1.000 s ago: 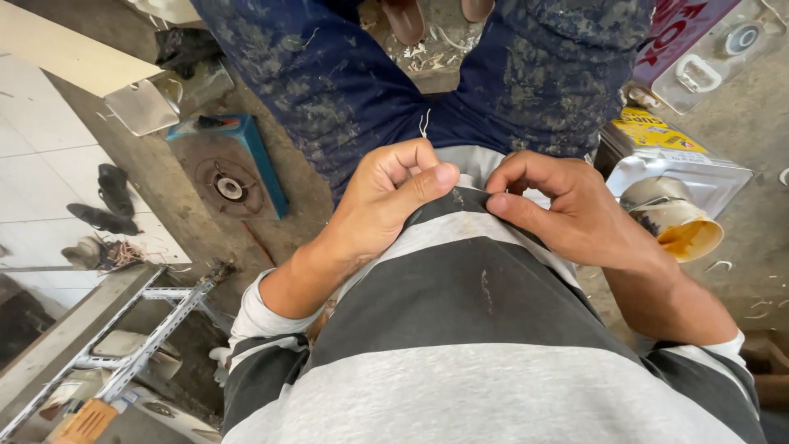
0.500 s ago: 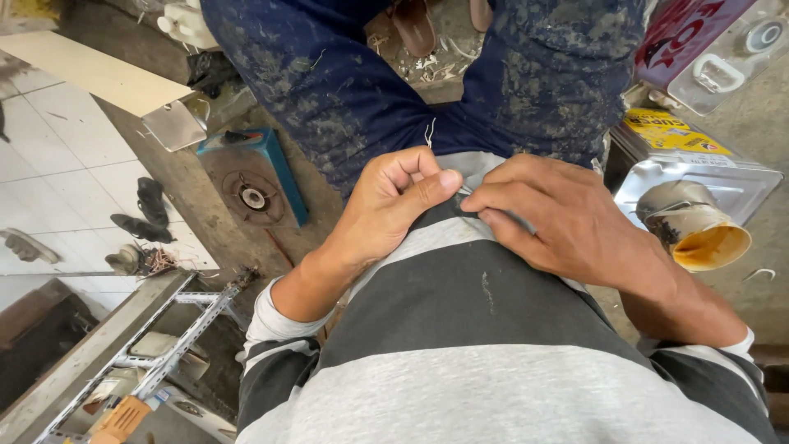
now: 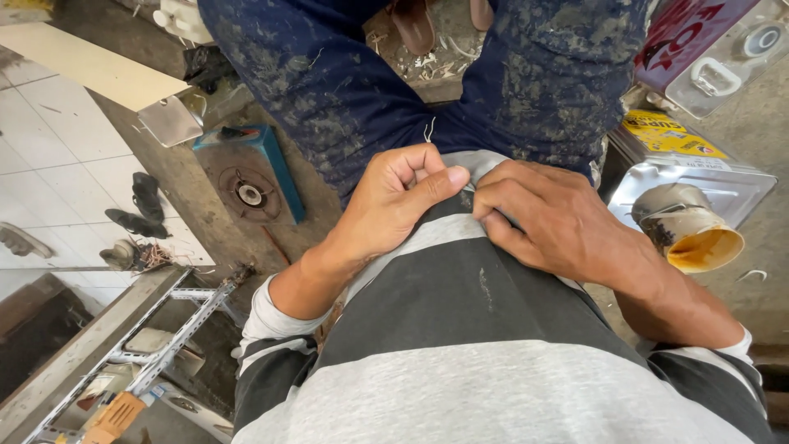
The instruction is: The person sits on the floor and uses a hammer to tap the sole of a white slip-on shoe. They repeatedly tap the shoe, inspect it, and place it on a nearby shelf before picking it up again to continue the process.
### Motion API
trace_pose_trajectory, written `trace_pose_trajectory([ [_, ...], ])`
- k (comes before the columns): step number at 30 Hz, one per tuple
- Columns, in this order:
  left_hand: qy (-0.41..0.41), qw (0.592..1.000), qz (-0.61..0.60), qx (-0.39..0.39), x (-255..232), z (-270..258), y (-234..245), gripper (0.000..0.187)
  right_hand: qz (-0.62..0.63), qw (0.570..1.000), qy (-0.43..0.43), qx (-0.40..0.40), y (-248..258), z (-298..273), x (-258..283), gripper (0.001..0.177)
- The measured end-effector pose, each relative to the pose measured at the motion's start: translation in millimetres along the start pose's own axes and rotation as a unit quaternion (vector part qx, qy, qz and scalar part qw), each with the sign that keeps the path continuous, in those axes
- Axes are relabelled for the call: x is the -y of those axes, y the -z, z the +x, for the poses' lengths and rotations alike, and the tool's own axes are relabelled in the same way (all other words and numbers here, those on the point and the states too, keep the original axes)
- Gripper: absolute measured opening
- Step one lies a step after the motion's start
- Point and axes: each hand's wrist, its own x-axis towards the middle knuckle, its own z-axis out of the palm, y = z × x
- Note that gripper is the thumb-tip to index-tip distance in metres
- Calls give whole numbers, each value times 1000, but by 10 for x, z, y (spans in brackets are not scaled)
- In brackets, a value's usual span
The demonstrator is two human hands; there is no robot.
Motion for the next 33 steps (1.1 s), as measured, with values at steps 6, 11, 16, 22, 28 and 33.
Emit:
trace_pose_trajectory([
  [6, 3, 1000, 13, -10, 1, -2, 9, 31, -1, 1000, -25, -7, -51, -31, -44, 12],
  [11, 4, 1000, 24, -3, 4, 21, -9, 32, -5, 1000, -22, 0, -35, -29, -61, 8],
  [16, 4, 1000, 11, -9, 15, 26, 11, 32, -18, 1000, -25, 3, -89, -39, -95, 18],
  [22, -3, 1000, 20, -12, 15, 31, 10, 34, 38, 998, -46, -9, -61, -66, -108, 17],
  [28, -17, 1000, 24, -11, 18, 45, 27, 36, 30, 999, -25, 0, -27, -13, -80, 13],
  [33, -22, 999, 43, -15, 4, 38, 20, 35, 42, 999, -28, -14, -42, -26, -97, 16],
])
